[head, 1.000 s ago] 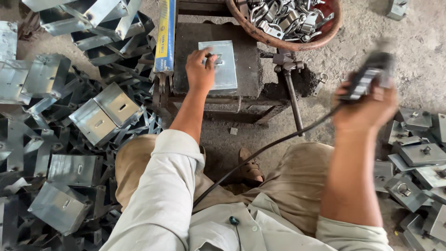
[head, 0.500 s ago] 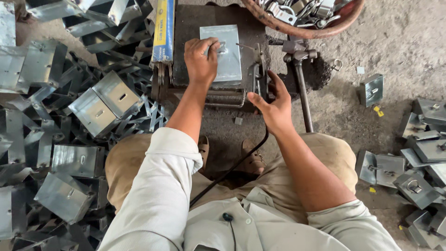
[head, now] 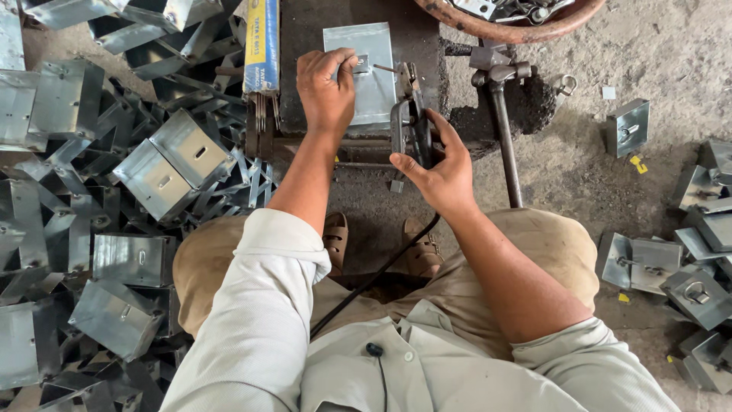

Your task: The person sits on the floor and welds metal hasps onto small rectangular metal boxes. They pick up a box, place a hasp on it, and use a welding torch to secure it, creating bright sparks. The person repeats this process for multiple boxes, stacking the finished ones nearby.

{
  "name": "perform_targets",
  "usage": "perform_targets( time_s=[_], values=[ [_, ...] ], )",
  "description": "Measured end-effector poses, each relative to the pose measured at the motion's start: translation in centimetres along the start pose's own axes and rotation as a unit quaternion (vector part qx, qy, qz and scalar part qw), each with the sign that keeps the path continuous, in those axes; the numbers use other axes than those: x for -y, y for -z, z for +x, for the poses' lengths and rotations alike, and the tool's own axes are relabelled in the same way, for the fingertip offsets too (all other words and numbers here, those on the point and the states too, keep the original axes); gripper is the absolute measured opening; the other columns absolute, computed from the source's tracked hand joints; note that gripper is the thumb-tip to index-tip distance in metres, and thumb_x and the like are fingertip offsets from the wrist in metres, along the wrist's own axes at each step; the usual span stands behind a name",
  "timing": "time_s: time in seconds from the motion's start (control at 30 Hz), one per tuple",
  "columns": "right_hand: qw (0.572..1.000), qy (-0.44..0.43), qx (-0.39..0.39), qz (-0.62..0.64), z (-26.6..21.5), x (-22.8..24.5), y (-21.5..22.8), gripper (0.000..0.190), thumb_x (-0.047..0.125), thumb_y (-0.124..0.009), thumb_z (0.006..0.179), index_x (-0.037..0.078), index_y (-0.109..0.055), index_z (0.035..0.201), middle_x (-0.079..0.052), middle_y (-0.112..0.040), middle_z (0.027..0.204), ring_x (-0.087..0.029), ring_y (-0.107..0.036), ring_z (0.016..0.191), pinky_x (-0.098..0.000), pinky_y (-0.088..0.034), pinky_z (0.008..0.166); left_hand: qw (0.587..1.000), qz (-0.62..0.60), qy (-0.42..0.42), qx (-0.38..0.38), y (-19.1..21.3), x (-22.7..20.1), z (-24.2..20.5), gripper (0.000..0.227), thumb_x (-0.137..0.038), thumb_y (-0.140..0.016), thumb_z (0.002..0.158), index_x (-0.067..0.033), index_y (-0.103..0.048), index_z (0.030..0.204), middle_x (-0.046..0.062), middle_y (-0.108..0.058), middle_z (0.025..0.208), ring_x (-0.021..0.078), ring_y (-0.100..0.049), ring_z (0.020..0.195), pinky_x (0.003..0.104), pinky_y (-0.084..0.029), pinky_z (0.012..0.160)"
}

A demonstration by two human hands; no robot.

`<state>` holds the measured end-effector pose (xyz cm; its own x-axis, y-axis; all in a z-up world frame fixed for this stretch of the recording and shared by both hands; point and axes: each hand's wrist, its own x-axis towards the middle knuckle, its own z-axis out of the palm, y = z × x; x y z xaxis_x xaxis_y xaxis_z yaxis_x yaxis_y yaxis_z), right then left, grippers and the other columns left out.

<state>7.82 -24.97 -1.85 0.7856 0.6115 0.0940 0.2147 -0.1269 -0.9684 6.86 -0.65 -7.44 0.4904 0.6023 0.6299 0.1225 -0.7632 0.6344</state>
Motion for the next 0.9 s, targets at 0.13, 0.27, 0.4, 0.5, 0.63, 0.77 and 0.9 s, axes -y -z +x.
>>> perform_targets(
  time_s=[0.13, 0.27, 0.4, 0.5, 0.63, 0.77, 0.9],
  values=[
    [1.000, -0.009, 0.002, 0.020, -0.2, 0.2, -0.1, 0.087, 0.027, -0.089, 0.084, -0.006, -0.043, 0.150, -0.014, -0.067, 0.127, -0.016, -0.070, 0.108, -0.0294, -0.060, 0.092, 1.000, 0.007, -0.008, 0.000, -0.1, 0.1, -0.1, 0.007, -0.013, -0.081, 0.090, -0.0142, -0.079, 0.097, 0.001, -0.076, 0.089, 0.0240, -0.063, 0.100, 0.039, -0.053, 0.087],
    [1.000, -0.013, 0.003, 0.018, -0.5, 0.3, -0.2, 0.087, 0.026, -0.090, 0.084, -0.006, -0.043, 0.150, -0.014, -0.067, 0.126, -0.015, -0.070, 0.105, -0.0288, -0.061, 0.089, 1.000, 0.005, 0.004, 0.004, -0.2, 0.2, -0.1, 0.007, -0.015, -0.081, 0.090, -0.0150, -0.080, 0.097, 0.000, -0.076, 0.087, 0.0241, -0.063, 0.099, 0.038, -0.053, 0.086],
    [1.000, -0.017, 0.001, 0.023, -0.5, 0.4, -0.3, 0.088, 0.028, -0.090, 0.083, -0.005, -0.043, 0.150, -0.013, -0.067, 0.126, -0.015, -0.070, 0.104, -0.0287, -0.061, 0.087, 1.000, 0.005, -0.006, -0.001, -0.1, 0.3, -0.1, 0.009, -0.015, -0.081, 0.090, -0.0146, -0.079, 0.098, 0.001, -0.076, 0.088, 0.0245, -0.063, 0.099, 0.038, -0.053, 0.087],
    [0.999, -0.022, -0.002, 0.026, -0.5, 0.2, -0.5, 0.090, 0.031, -0.090, 0.083, -0.004, -0.042, 0.150, -0.013, -0.067, 0.127, -0.015, -0.071, 0.104, -0.0285, -0.061, 0.087, 1.000, 0.005, 0.002, 0.001, -0.3, 0.6, -0.2, 0.009, -0.016, -0.082, 0.089, -0.0155, -0.079, 0.098, 0.001, -0.076, 0.088, 0.0248, -0.063, 0.100, 0.038, -0.053, 0.087],
    [0.999, -0.025, 0.008, -0.021, -0.8, -0.2, -0.7, 0.093, 0.038, -0.090, 0.081, -0.001, -0.044, 0.151, -0.011, -0.070, 0.124, -0.015, -0.072, 0.104, -0.0283, -0.060, 0.087, 1.000, 0.021, 0.000, 0.012, -0.5, 1.0, -0.3, 0.009, -0.011, -0.078, 0.092, -0.0162, -0.079, 0.100, 0.002, -0.075, 0.091, 0.0242, -0.063, 0.098, 0.037, -0.053, 0.084],
    [0.997, 0.036, 0.002, -0.070, -0.7, -0.8, -0.7, 0.094, 0.043, -0.090, 0.085, -0.002, -0.043, 0.153, -0.013, -0.068, 0.128, -0.016, -0.071, 0.108, -0.0292, -0.059, 0.090, 1.000, 0.011, -0.005, 0.002, -0.2, 0.8, -0.2, 0.011, -0.013, -0.080, 0.088, -0.0149, -0.079, 0.099, 0.007, -0.072, 0.088, 0.0267, -0.062, 0.095, 0.039, -0.052, 0.083],
    [0.999, -0.015, 0.006, -0.039, -0.8, -0.2, -0.8, 0.093, 0.045, -0.089, 0.081, 0.002, -0.046, 0.151, -0.009, -0.072, 0.118, -0.013, -0.072, 0.094, -0.0272, -0.060, 0.080, 0.999, 0.023, -0.043, 0.007, 0.1, 0.6, 0.0, 0.008, -0.011, -0.077, 0.092, -0.0142, -0.077, 0.099, 0.005, -0.075, 0.090, 0.0288, -0.062, 0.096, 0.041, -0.051, 0.088]
  ],
)
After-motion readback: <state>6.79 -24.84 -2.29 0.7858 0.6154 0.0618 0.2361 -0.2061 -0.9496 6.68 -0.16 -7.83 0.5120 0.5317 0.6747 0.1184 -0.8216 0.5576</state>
